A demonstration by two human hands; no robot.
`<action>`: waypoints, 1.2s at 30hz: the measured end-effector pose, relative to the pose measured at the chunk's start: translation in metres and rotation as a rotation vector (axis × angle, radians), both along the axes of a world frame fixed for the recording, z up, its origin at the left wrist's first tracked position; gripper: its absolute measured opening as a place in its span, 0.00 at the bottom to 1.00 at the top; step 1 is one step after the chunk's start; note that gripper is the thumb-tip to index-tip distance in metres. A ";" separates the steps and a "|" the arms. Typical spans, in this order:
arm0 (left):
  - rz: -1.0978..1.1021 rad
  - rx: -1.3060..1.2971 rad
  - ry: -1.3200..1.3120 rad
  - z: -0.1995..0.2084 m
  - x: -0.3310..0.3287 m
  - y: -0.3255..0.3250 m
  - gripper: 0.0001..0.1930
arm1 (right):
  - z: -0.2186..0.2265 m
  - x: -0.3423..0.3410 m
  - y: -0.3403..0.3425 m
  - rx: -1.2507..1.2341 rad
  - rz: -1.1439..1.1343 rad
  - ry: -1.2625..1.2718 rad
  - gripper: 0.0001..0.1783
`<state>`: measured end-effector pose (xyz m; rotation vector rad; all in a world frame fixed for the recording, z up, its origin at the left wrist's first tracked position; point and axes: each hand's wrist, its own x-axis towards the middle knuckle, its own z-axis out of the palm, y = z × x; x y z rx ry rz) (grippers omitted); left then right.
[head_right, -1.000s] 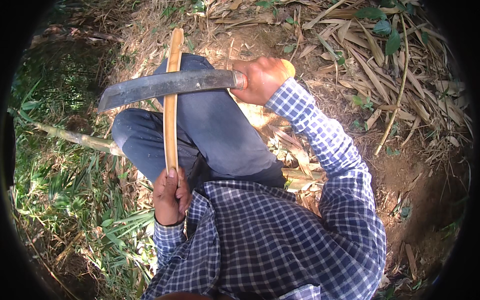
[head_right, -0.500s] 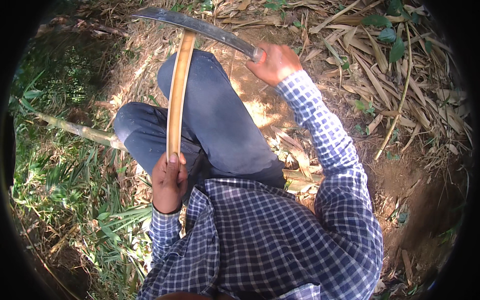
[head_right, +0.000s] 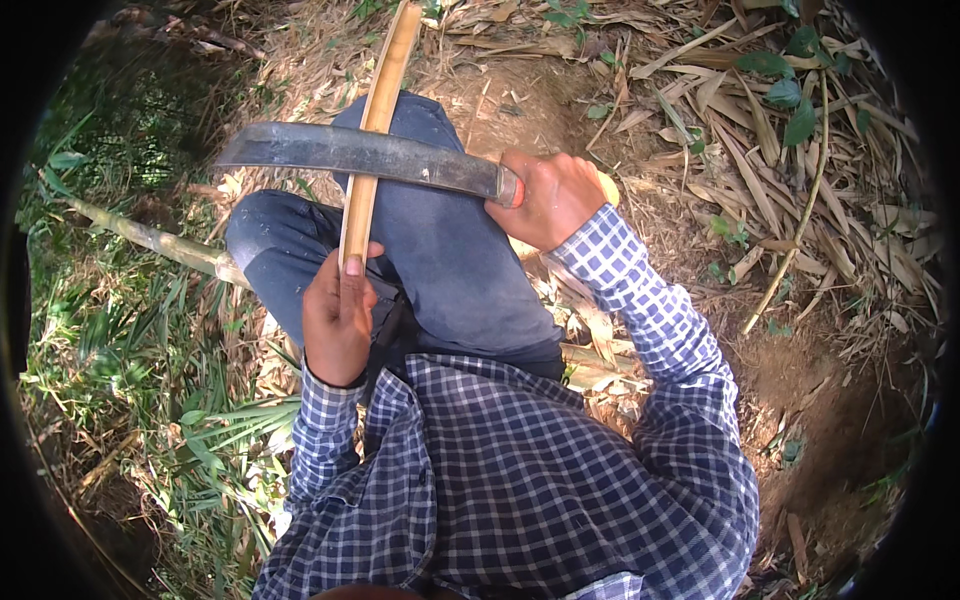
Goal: The person sits on the ground and uses a curved blade to shave a long piece of bamboo. They hold the bamboo vertically against their leg and repeatedly scrape the surface to remove the outer layer.
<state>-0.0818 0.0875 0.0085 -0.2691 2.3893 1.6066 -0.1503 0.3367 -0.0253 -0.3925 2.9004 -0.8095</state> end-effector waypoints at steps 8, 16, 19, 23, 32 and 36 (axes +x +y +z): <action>-0.011 -0.074 0.058 -0.001 0.002 -0.002 0.16 | -0.002 -0.010 -0.001 0.039 0.020 0.027 0.12; 0.018 -0.055 -0.021 0.001 0.012 -0.001 0.17 | -0.008 -0.020 0.006 0.062 0.032 0.025 0.13; 0.023 -0.086 -0.013 0.003 0.012 -0.001 0.16 | -0.007 -0.027 0.006 -0.012 0.019 0.033 0.13; 0.005 -0.094 0.008 0.004 0.017 -0.003 0.16 | -0.009 -0.029 0.008 0.082 0.082 -0.005 0.10; 0.003 -0.141 -0.037 0.009 0.024 -0.004 0.15 | -0.009 -0.043 0.007 0.030 0.008 0.052 0.14; -0.015 -0.164 -0.027 0.008 0.024 -0.006 0.15 | -0.013 -0.058 0.009 0.040 -0.045 0.037 0.14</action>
